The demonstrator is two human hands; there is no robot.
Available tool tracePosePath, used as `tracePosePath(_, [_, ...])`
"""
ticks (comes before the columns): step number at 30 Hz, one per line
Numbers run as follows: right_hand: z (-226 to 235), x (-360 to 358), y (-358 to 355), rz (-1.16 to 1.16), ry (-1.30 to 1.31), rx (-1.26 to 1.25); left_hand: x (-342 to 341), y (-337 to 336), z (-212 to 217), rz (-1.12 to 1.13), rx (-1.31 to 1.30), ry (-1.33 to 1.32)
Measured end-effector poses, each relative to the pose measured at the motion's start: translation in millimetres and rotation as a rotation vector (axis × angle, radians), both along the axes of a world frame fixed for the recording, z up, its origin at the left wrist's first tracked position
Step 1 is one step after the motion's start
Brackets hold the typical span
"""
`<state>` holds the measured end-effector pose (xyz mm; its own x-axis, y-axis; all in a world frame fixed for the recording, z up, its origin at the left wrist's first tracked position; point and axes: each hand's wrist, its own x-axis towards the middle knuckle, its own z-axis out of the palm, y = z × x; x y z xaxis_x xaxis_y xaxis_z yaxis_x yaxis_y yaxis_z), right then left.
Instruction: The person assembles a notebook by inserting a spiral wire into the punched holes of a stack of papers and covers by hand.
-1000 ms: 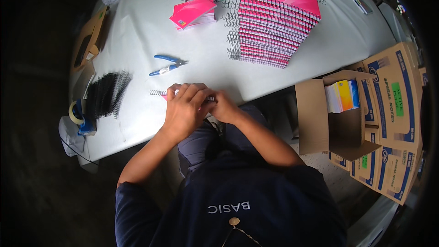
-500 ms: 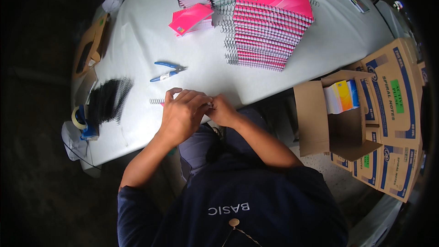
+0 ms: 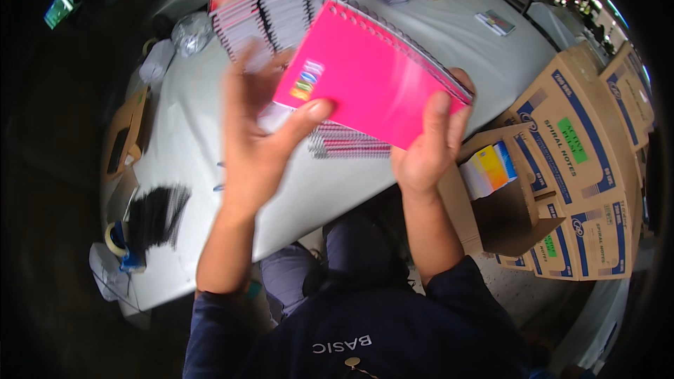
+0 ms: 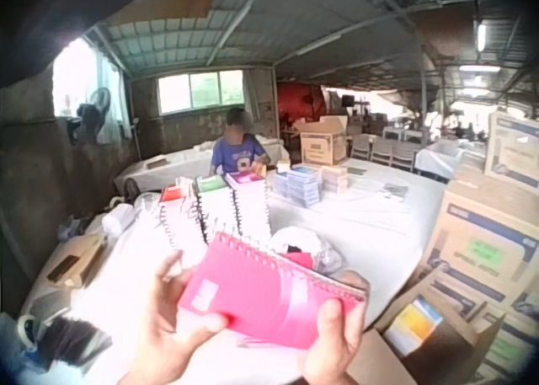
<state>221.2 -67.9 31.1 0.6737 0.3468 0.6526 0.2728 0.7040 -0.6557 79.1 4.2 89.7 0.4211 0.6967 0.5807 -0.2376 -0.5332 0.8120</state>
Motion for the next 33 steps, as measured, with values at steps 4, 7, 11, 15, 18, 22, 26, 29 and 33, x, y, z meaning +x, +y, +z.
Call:
tracePosePath(4, [21.2,5.1,22.1,-0.174,-0.043,-0.094,51.2,-1.8,8.4,-0.079,-0.097,-0.314])
tracePosePath(7, [3.9,22.3,33.2,-0.151,0.003,-0.226,78.1,50.3,-11.9,0.432,0.570,-0.041])
tracePosePath(11, [-23.3,42.3,40.0,-0.093,0.054,-0.306,83.1,45.4,-37.1,0.212,0.804,0.426])
tracePosePath(15, [-25.6,37.0,47.3,-0.136,0.109,-0.305,75.6,71.3,-52.1,0.657,0.635,0.105])
tracePosePath(18, [-24.7,30.1,49.3,-0.276,0.072,-0.307,68.4,72.1,-68.1,0.614,0.260,0.284])
tracePosePath(22, [-26.1,28.4,48.4,-0.388,0.053,-0.328,72.6,69.8,-81.5,0.553,0.143,0.021])
tracePosePath(26, [-28.6,32.6,43.4,-0.435,0.020,-0.378,59.7,83.6,-76.9,0.551,0.026,-0.087])
tracePosePath(29, [-40.0,43.1,33.8,-0.536,-0.171,-0.160,25.2,144.1,-82.0,0.617,0.109,0.096])
tracePosePath(33, [-45.2,-5.7,22.1,-0.531,-0.418,-0.030,-31.6,185.5,-149.7,0.705,0.536,0.887])
